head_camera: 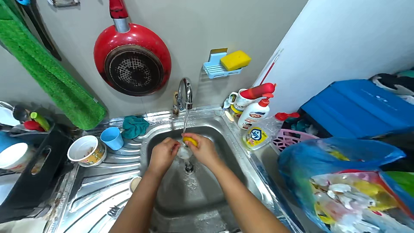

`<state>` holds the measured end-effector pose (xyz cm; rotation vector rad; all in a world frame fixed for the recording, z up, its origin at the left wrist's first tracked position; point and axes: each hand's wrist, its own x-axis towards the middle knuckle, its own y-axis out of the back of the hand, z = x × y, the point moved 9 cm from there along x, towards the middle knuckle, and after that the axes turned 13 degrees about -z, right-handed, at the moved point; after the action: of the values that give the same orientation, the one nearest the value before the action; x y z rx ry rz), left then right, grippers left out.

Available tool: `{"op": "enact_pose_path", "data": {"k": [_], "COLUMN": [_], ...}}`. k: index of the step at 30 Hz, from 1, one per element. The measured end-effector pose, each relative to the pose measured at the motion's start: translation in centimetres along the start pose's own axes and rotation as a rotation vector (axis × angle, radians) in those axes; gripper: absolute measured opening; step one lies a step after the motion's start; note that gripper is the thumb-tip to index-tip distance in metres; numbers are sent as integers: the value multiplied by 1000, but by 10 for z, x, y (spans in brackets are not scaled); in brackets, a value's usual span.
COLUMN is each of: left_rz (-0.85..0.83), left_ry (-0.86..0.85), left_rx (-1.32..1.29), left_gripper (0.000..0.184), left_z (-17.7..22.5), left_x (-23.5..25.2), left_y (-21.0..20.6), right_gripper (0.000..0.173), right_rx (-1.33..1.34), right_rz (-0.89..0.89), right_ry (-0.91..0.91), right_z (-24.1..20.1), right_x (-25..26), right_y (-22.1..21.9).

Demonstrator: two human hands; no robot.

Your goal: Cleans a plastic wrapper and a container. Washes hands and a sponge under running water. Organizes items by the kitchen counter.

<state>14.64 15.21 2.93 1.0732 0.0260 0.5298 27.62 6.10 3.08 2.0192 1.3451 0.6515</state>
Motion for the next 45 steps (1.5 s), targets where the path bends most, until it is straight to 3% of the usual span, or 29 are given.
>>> {"op": "enact_pose_path", "data": {"k": [5,9,12,15,17,19,21,23,26,28,30,33,35,37,39,42,43,45], "left_rz": [-99,-175,-179,14,-86,-184,-95,101,285,203,6,-207,-343,-381,-335,-135,-5,190], "left_ry": [-12,-112,-34,231,328,430,538,613,661,606,534,500,437,450,454,524,570,633], "left_rx": [106,102,-3,-353,-749,-1162,-1433,-1577,-1518,-1536,-1695,-1821,-1619,-1386,-1274,-1527,-1668,-1873], "left_gripper": [6,11,27,33,50,47,45,45,45,44,45,51,49,68,75,48,40,42], "left_z": [9,29,12,-27,-27,-13,-13,-23,-40,-39,-27,-14,-5,1,-9,-27,-31,-32], "left_x": [9,-13,-37,-41,-30,-20,-16,-15,-13,-15,-17,-24,-19,-12,-6,-6,-4,0], "left_y": [-10,-32,-49,-35,-48,-71,-87,-97,-97,-99,-107,-117,-113,-106,-100,-101,-100,-100], "right_gripper": [28,28,29,29,28,29,29,29,28,29,33,31,26,26,33,42,41,38], "right_rx": [-43,37,66,-17,-69,-57,25,90,114,286,542,764,521,223,268,613,592,364], "right_rz": [-10,7,14,-2,4,37,118,151,119,89,11,-241,-350,-367,-343,-163,-69,80], "right_ry": [8,-37,-48,-74,-97,-105,-90,-1,127,109,44,19,30,-22,-59,-56,-5,141], "right_z": [-2,7,17,12,0,-8,-4,-2,-1,15,32,33,20,10,7,17,16,-3], "right_x": [-1,6,12,17,19,22,24,16,-12,-15,-6,13,25,33,36,32,28,6], "right_y": [-4,-3,3,4,-4,-13,-18,-31,-55,-50,-35,-29,-26,-29,-32,-41,-44,-54]}}
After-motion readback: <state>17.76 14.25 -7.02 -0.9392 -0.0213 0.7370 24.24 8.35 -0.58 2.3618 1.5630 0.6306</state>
